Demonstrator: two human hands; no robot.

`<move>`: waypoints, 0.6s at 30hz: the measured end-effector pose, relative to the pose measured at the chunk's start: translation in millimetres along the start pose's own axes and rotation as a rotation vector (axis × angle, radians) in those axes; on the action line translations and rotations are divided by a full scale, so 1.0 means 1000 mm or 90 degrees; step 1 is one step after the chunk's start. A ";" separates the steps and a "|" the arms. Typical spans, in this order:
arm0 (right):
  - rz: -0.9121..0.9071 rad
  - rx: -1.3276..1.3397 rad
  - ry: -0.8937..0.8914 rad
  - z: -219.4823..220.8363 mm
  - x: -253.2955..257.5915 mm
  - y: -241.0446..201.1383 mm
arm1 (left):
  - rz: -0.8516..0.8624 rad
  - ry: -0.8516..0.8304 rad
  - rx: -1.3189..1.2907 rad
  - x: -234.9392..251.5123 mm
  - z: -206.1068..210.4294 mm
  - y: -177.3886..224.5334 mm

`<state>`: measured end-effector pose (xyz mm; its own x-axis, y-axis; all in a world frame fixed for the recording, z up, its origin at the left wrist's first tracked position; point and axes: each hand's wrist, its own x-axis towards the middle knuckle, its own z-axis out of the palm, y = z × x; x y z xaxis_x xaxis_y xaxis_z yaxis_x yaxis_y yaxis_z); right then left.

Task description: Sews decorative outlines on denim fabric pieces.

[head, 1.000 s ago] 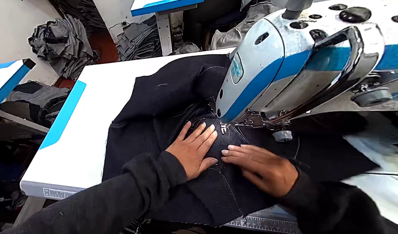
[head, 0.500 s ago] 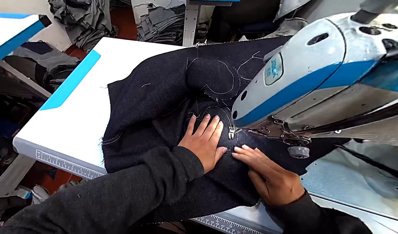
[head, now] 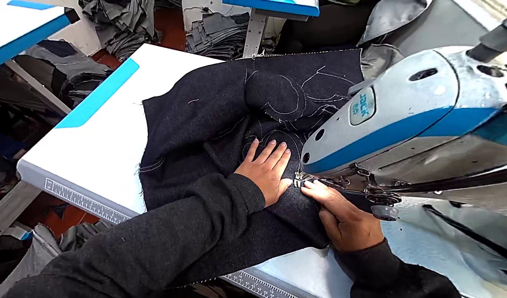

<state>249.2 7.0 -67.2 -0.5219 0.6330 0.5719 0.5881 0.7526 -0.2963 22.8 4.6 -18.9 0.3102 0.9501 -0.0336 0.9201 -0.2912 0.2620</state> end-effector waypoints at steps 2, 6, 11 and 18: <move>-0.005 -0.004 0.000 0.000 -0.001 0.001 | 0.000 0.004 -0.002 0.000 0.000 -0.001; -0.008 -0.034 0.025 0.000 -0.005 0.000 | 0.012 0.028 -0.014 -0.005 0.000 0.002; 0.001 -0.044 0.066 -0.012 -0.017 -0.002 | 0.070 0.186 -0.043 -0.061 0.015 0.018; 0.011 -0.009 0.023 -0.053 -0.063 -0.031 | 0.087 0.219 -0.178 -0.110 0.009 0.038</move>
<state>297.1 -65.9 -53.5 -0.4888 0.6384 0.5946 0.6057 0.7388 -0.2953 25.7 -111.6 -14.3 0.2834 0.9009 0.3288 0.7617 -0.4197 0.4937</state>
